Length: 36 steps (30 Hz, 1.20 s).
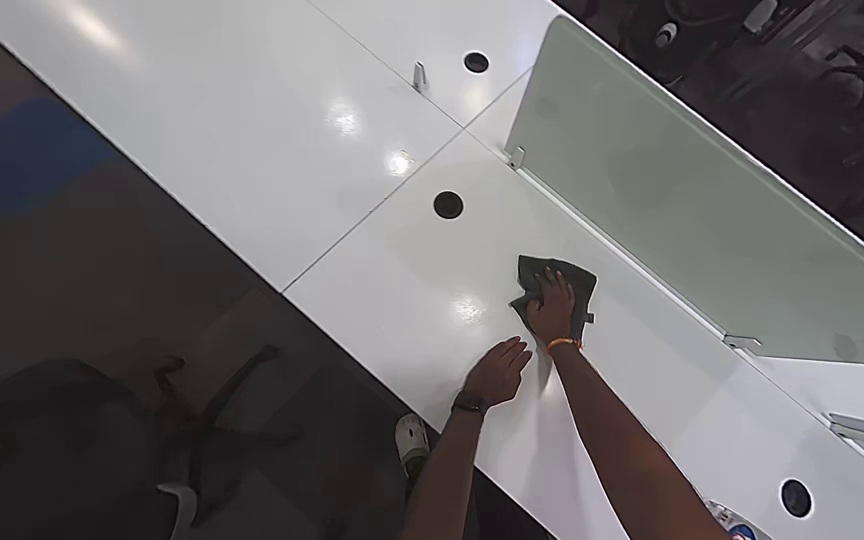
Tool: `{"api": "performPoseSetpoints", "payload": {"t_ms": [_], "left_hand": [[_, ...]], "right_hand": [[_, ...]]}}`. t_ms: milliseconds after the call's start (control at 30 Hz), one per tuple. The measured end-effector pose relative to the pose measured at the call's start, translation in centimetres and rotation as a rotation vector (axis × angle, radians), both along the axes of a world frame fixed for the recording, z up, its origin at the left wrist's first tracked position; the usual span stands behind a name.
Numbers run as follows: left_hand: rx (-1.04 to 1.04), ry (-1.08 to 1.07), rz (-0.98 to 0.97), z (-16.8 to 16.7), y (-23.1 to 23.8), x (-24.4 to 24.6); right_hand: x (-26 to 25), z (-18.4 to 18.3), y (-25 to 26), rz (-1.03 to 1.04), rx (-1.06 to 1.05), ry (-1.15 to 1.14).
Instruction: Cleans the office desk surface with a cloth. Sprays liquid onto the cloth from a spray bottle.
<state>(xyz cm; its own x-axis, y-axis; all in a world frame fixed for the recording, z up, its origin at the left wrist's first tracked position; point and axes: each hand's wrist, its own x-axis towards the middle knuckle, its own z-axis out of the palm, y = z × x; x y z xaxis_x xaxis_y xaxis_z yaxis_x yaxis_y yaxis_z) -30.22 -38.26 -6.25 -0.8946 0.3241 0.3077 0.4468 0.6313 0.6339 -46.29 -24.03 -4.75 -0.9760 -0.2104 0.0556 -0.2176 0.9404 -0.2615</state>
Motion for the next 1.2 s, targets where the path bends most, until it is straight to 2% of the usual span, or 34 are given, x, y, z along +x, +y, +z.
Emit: {"api": "performPoseSetpoints", "payload": {"t_ms": [167,333,433,533,633,700,867,1033,1200], "left_hand": [[0.103,-0.031,0.412,1.9,-4.3,7.1],[0.111,-0.14,0.839,2.5,-10.3,14.1],[0.074,-0.172,1.016,2.3,-13.1,16.3],[0.056,-0.2,1.11,2.3,-14.4,17.1],[0.005,-0.228,1.082,2.2,-14.7,17.4],[-0.054,-0.241,1.037,2.0,-14.4,17.4],[-0.125,-0.211,0.967,1.1,-12.8,16.8],[-0.129,-0.149,0.843,1.8,-10.2,14.3],[-0.123,-0.164,0.581,2.3,-7.4,10.9]], "right_hand": [[9.1,0.3,-4.7,0.214,-0.039,-0.016],[19.2,0.5,-13.0,0.531,-0.168,-0.149],[22.5,1.3,-15.6,0.699,-0.122,-0.308],[23.8,2.1,-15.4,0.854,-0.08,-0.417],[24.8,2.2,-13.5,0.996,-0.049,-0.472],[25.5,2.1,-11.7,1.014,-0.032,-0.475],[27.2,1.9,-7.3,0.867,-0.119,-0.428],[27.3,2.3,-3.2,0.733,-0.199,-0.356],[24.3,1.0,-1.5,0.472,-0.045,-0.135]]}}
